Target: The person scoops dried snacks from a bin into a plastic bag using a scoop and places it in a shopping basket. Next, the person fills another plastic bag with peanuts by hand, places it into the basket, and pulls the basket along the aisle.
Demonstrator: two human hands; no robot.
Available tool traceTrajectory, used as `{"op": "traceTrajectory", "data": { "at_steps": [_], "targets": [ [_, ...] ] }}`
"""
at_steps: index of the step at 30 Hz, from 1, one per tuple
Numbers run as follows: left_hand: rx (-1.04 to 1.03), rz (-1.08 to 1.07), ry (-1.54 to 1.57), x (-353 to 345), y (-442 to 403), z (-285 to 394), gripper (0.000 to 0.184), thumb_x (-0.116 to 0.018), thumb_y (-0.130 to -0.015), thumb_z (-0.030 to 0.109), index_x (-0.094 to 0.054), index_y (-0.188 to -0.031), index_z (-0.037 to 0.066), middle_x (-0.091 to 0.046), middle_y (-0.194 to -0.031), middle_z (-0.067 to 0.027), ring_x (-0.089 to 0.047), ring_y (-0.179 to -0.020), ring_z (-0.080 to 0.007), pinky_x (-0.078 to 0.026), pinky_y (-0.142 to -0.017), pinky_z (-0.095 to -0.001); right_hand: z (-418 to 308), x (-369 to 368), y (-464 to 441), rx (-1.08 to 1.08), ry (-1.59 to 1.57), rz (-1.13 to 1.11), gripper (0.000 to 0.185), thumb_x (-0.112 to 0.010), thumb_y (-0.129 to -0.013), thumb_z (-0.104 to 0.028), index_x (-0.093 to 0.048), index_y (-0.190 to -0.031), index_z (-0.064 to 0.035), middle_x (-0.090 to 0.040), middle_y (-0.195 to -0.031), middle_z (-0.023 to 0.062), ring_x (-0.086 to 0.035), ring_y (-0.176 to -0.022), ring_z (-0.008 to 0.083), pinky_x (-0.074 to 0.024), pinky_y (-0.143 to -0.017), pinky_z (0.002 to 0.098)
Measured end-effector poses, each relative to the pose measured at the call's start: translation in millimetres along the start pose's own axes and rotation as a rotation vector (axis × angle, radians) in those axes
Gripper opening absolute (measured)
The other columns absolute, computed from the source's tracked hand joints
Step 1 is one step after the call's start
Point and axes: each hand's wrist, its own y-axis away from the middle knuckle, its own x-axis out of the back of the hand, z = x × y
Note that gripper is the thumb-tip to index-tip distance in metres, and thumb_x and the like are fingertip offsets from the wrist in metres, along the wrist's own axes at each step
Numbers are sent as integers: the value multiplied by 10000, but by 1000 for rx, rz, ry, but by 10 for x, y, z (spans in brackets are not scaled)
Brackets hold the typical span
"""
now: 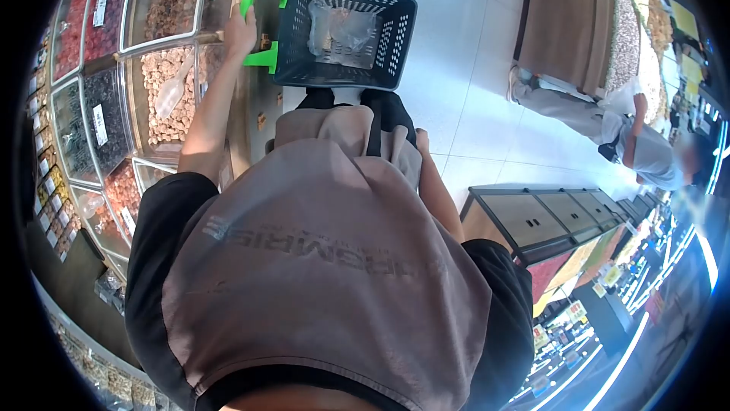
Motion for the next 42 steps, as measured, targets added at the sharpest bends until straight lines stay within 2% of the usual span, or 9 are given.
{"op": "traceTrajectory", "data": {
  "at_steps": [9, 18, 20, 22, 24, 29, 34, 38, 42],
  "targets": [
    [-381, 404, -208, -192, 695, 734, 480, -587, -787, 42, -519, -1262, 16, -481, -1284, -251, -495, -1154, -408, -394, -973, -489, -219, 874, -760, 131, 268, -68, 298, -586, -821, -259, -700, -906, 3, -691, -875, 228, -687, -875, 342, -523, -757, 416],
    [401, -459, -53, -2161, 2715, 668, 363, -606, -817, 241, -592, -1131, 60, -551, -1193, -234, -565, -1056, -416, -470, -895, -511, -862, 1382, -2126, 345, 345, -225, 274, -520, -840, -222, -631, -724, 0, -675, -669, 140, -679, -656, 257, -538, -671, 370],
    [452, -276, -44, -2203, 2817, 721, 328, -637, -812, 249, -654, -1067, 43, -632, -1084, -209, -608, -1013, -382, -486, -896, -456, -1043, 1320, -2400, 476, 436, -233, 286, -521, -848, -234, -628, -747, 10, -673, -676, 146, -683, -672, 260, -536, -666, 377],
    [524, -204, 127, -2281, 2772, 660, 269, -625, -843, 202, -652, -1038, 20, -666, -984, -183, -641, -954, -329, -508, -848, -395, -1347, 1255, -2559, 463, 435, -268, 295, -534, -853, -242, -624, -758, 22, -672, -685, 151, -688, -690, 268, -536, -670, 383],
    [591, -252, 260, -2230, 2588, 776, 243, -610, -860, 182, -647, -1033, 16, -675, -982, -173, -660, -903, -286, -514, -821, -357, -1627, 1094, -2774, 461, 391, -368, 325, -514, -841, -246, -637, -834, 54, -641, -930, 292, -621, -921, 452, -497, -836, 495],
    [631, -330, 533, -2984, 1848, 595, 182, -620, -896, 99, -618, -1049, 0, -661, -928, -114, -671, -807, -177, -518, -744, -275, -2108, 353, -3533, 460, 207, -262, 276, -570, -834, -221, -625, -939, 28, -645, -955, 267, -621, -956, 435, -500, -844, 475],
    [725, -312, 517, -4492, 844, 76, 581, -756, -808, 229, -477, -1261, -3, -595, -1163, -207, -640, -1008, -248, -497, -854, -347, -2102, -656, -4501, 291, 220, -107, 741, -676, -805, -340, -386, -1371, 42, -486, -1299, 326, -505, -1203, 444, -428, -1019, 432],
    [657, -174, 178, -5711, 382, -555, 680, -778, -754, 259, -455, -1228, -106, -586, -1173, -294, -603, -1053, -432, -467, -932, -423, -1907, -1305, -5152, 335, 212, 9, 739, -656, -820, -397, -394, -1364, 29, -481, -1305, 326, -505, -1199, 453, -428, -1018, 435],
    [679, -230, 174, -6075, -84, -778, 249, -616, -840, 119, -612, -1036, -34, -673, -955, -243, -645, -991, -395, -501, -843, -436, -1829, -1630, -5665, 304, 173, -174, 507, -600, -872, -407, -592, -1169, 4, -596, -1158, 294, -570, -1116, 426, -460, -972, 420]
  ]
}}
